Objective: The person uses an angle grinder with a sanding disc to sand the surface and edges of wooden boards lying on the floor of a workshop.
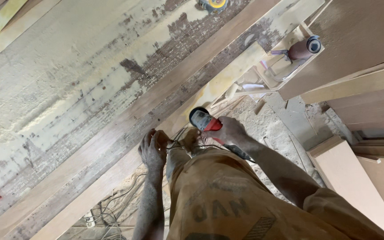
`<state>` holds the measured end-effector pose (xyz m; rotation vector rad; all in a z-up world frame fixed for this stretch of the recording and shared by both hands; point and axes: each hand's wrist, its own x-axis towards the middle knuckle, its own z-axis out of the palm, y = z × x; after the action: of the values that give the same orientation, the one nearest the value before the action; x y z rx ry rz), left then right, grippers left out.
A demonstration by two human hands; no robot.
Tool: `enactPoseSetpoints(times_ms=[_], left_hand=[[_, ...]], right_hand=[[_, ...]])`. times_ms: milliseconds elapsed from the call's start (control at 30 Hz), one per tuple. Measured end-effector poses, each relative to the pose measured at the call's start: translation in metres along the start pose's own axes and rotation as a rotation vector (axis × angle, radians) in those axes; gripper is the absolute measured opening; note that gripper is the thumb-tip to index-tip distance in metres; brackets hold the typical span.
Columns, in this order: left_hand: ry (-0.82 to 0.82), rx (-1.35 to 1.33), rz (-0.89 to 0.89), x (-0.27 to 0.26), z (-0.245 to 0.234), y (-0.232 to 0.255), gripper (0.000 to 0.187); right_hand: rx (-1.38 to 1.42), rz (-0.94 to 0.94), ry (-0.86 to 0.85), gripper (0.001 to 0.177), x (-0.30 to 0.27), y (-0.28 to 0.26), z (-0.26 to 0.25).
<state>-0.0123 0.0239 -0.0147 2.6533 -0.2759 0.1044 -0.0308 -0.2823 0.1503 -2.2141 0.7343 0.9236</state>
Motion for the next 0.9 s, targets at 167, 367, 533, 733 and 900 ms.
enactPoseSetpoints(times_ms=[167, 367, 533, 733, 900], left_hand=[[-0.06, -0.027, -0.027, 0.005, -0.007, 0.005, 0.065], [-0.085, -0.002, -0.059, 0.004, -0.004, 0.004, 0.065], [-0.1, -0.028, -0.069, 0.005, -0.009, 0.008, 0.064], [-0.104, -0.015, -0.086, 0.003, -0.004, 0.004, 0.065], [-0.14, -0.031, -0.122, 0.006, -0.007, 0.01, 0.065]], right_hand=[[0.003, 0.048, 0.058, 0.073, 0.011, 0.017, -0.021], [0.102, 0.06, 0.099, 0.067, 0.031, 0.039, -0.017], [0.172, 0.071, 0.177, 0.072, 0.045, 0.063, -0.031], [0.308, 0.102, 0.268, 0.07, 0.014, 0.055, -0.04], [0.223, 0.01, 0.055, 0.072, -0.014, 0.011, -0.005]])
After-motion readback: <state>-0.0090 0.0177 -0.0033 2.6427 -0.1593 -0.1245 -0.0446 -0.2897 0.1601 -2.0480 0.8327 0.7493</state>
